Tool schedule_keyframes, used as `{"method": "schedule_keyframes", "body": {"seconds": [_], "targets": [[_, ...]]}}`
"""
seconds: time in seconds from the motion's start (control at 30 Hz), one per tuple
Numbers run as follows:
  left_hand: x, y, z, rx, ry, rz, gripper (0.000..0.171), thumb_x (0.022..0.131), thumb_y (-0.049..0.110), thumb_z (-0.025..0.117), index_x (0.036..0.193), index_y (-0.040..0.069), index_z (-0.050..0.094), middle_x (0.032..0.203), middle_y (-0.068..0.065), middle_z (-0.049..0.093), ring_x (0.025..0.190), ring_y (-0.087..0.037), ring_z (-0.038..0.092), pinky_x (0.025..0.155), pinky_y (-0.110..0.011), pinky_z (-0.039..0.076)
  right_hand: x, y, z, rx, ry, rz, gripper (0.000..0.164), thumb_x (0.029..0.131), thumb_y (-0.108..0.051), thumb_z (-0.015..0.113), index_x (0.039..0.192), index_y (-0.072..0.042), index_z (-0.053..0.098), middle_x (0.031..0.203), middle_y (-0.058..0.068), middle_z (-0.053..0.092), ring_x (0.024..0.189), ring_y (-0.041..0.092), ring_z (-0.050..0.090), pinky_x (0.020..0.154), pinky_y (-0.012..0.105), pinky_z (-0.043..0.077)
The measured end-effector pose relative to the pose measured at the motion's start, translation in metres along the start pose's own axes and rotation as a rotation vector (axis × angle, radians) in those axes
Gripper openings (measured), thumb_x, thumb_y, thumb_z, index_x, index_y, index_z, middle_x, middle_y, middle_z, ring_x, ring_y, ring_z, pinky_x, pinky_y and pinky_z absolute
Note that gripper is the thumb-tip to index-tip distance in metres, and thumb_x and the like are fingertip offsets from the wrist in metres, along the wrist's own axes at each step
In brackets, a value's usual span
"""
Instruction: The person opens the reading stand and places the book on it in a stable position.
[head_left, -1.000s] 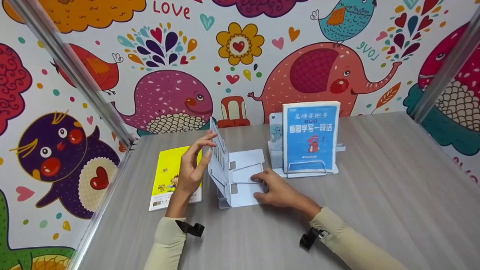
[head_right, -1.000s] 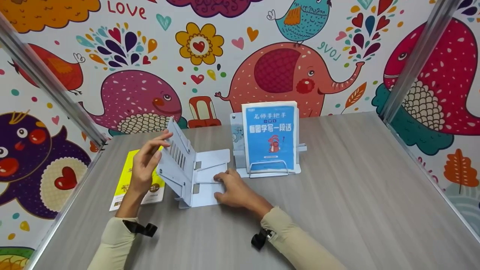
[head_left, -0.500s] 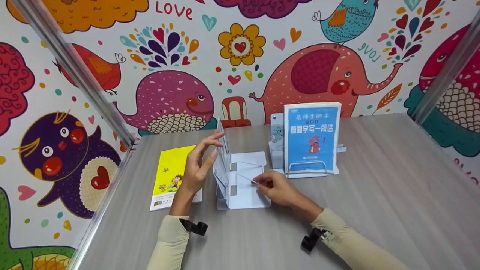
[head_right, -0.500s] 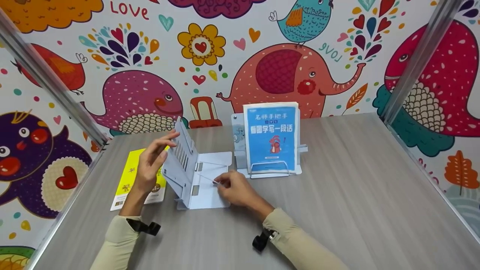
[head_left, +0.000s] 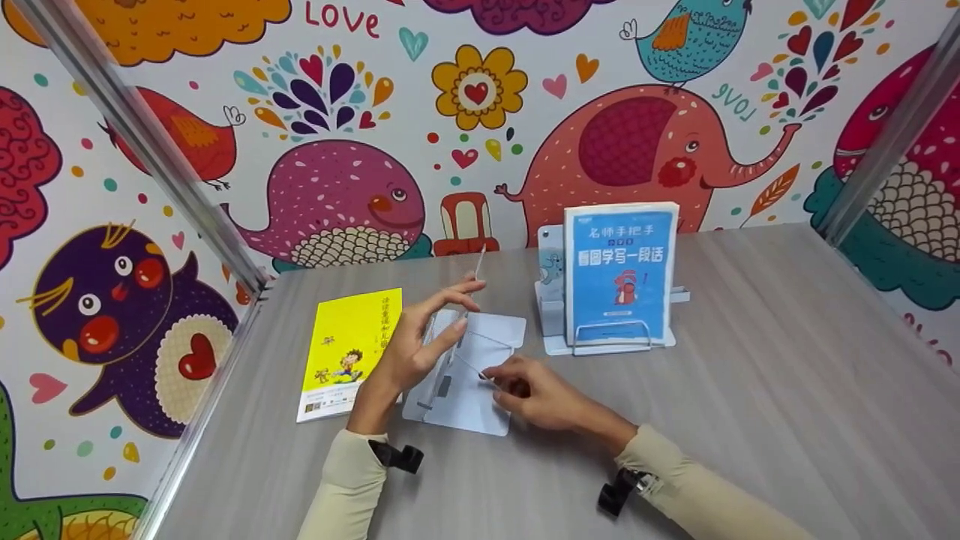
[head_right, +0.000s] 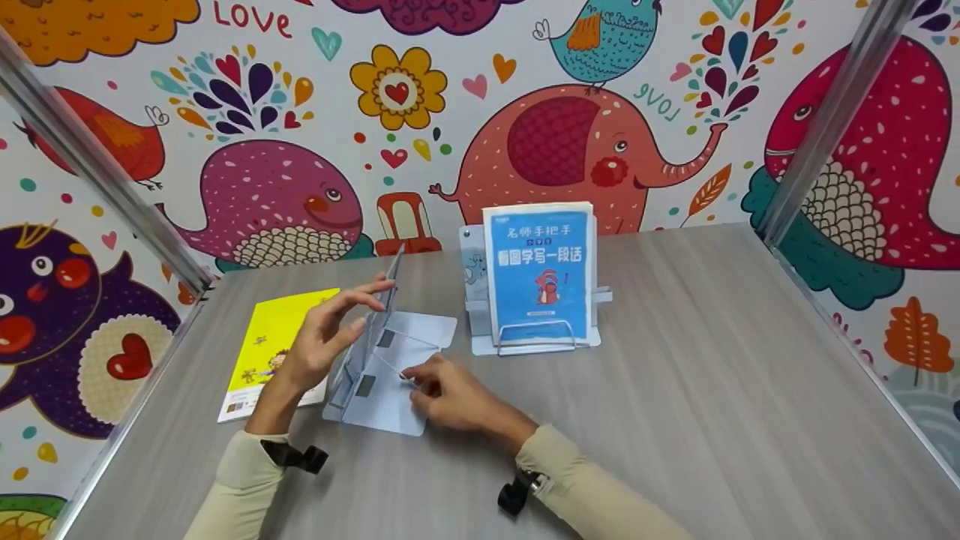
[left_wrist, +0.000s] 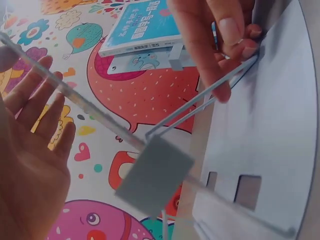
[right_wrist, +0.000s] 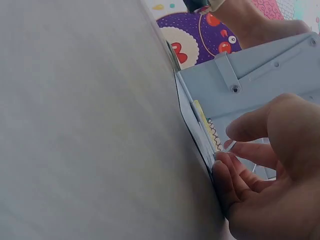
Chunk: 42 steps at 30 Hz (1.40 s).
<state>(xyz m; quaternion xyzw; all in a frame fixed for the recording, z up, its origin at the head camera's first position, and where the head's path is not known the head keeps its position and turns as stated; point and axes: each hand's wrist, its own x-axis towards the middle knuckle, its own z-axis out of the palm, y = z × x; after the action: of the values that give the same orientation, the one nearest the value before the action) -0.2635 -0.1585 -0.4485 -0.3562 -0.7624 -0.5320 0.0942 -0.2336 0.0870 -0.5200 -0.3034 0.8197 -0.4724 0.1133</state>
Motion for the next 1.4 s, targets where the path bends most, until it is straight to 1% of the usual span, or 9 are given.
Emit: {"method": "schedule_keyframes", "body": {"seconds": [0.13, 0.3, 0.43, 0.7, 0.9, 0.97, 1.23, 1.3, 1.4], "targets": [[0.001, 0.002, 0.007, 0.025, -0.039, -0.011, 0.025, 0.104, 0.029, 0.062, 0.126, 0.023, 0.072, 0.159, 0.008, 0.061, 0.161, -0.017, 0.041, 0.133, -0.056, 0.028, 0.0, -0.001, 0.001, -0.02, -0.014, -0.008, 0.042, 0.104, -0.017, 0.068, 0.145, -0.009, 0.069, 0.113, 0.003, 0.065, 0.093, 0.015, 0.061, 0.08, 0.025, 0.053], [0.0, 0.003, 0.008, 0.034, -0.035, -0.019, 0.023, 0.104, 0.03, 0.063, 0.124, 0.029, 0.072, 0.157, 0.009, 0.062, 0.161, -0.016, 0.042, 0.133, -0.055, 0.029, -0.001, -0.001, 0.002, -0.043, -0.011, 0.001, 0.042, 0.104, -0.019, 0.068, 0.144, -0.01, 0.07, 0.111, 0.002, 0.066, 0.093, 0.014, 0.061, 0.08, 0.025, 0.053], [0.0, 0.002, 0.005, 0.036, -0.041, -0.006, 0.023, 0.104, 0.028, 0.062, 0.125, 0.027, 0.071, 0.159, 0.007, 0.061, 0.161, -0.018, 0.041, 0.134, -0.055, 0.028, -0.001, -0.001, 0.002, -0.031, -0.032, 0.016, 0.044, 0.105, -0.021, 0.068, 0.147, -0.009, 0.067, 0.117, 0.005, 0.067, 0.095, 0.015, 0.061, 0.082, 0.026, 0.053], [-0.003, 0.0, -0.003, 0.006, 0.018, 0.003, 0.025, 0.104, 0.022, 0.06, 0.125, 0.015, 0.071, 0.158, 0.003, 0.062, 0.161, -0.02, 0.042, 0.135, -0.059, 0.022, -0.001, -0.002, 0.003, -0.023, -0.051, 0.035, 0.048, 0.104, -0.021, 0.069, 0.151, -0.009, 0.063, 0.123, 0.008, 0.066, 0.097, 0.014, 0.06, 0.084, 0.025, 0.052], [-0.003, 0.001, 0.001, 0.006, -0.009, -0.028, 0.024, 0.105, 0.029, 0.062, 0.126, 0.026, 0.073, 0.16, 0.007, 0.06, 0.162, -0.022, 0.04, 0.135, -0.059, 0.022, -0.002, -0.003, 0.004, -0.001, -0.069, 0.054, 0.05, 0.106, -0.023, 0.068, 0.154, -0.011, 0.061, 0.125, 0.008, 0.064, 0.099, 0.016, 0.061, 0.086, 0.026, 0.053], [-0.003, 0.001, 0.002, 0.002, -0.005, -0.032, 0.024, 0.104, 0.029, 0.063, 0.126, 0.026, 0.073, 0.159, 0.007, 0.061, 0.161, -0.023, 0.041, 0.135, -0.058, 0.023, -0.002, -0.003, 0.004, -0.001, -0.066, 0.056, 0.05, 0.106, -0.023, 0.068, 0.154, -0.011, 0.061, 0.125, 0.008, 0.064, 0.099, 0.016, 0.061, 0.085, 0.026, 0.053], [-0.003, 0.001, 0.0, -0.019, -0.008, -0.002, 0.031, 0.101, 0.022, 0.062, 0.126, 0.006, 0.072, 0.159, 0.0, 0.061, 0.16, -0.025, 0.043, 0.134, -0.061, 0.022, -0.003, -0.005, 0.008, -0.024, -0.001, 0.026, 0.044, 0.105, -0.02, 0.069, 0.147, -0.008, 0.066, 0.126, 0.009, 0.067, 0.096, 0.015, 0.061, 0.082, 0.024, 0.053], [-0.002, 0.001, 0.0, -0.013, -0.011, -0.002, 0.031, 0.101, 0.023, 0.063, 0.126, 0.006, 0.072, 0.159, 0.002, 0.061, 0.16, -0.023, 0.043, 0.134, -0.061, 0.023, -0.002, -0.005, 0.008, -0.029, 0.008, 0.021, 0.043, 0.104, -0.019, 0.069, 0.146, -0.008, 0.067, 0.125, 0.01, 0.068, 0.095, 0.015, 0.06, 0.081, 0.024, 0.052], [-0.003, 0.002, 0.0, -0.017, -0.017, -0.012, 0.031, 0.101, 0.024, 0.064, 0.128, 0.012, 0.074, 0.159, 0.005, 0.061, 0.16, -0.021, 0.042, 0.134, -0.06, 0.023, -0.002, -0.005, 0.008, -0.03, 0.007, 0.029, 0.043, 0.104, -0.02, 0.069, 0.146, -0.009, 0.067, 0.125, 0.009, 0.067, 0.097, 0.015, 0.06, 0.083, 0.025, 0.052]]}}
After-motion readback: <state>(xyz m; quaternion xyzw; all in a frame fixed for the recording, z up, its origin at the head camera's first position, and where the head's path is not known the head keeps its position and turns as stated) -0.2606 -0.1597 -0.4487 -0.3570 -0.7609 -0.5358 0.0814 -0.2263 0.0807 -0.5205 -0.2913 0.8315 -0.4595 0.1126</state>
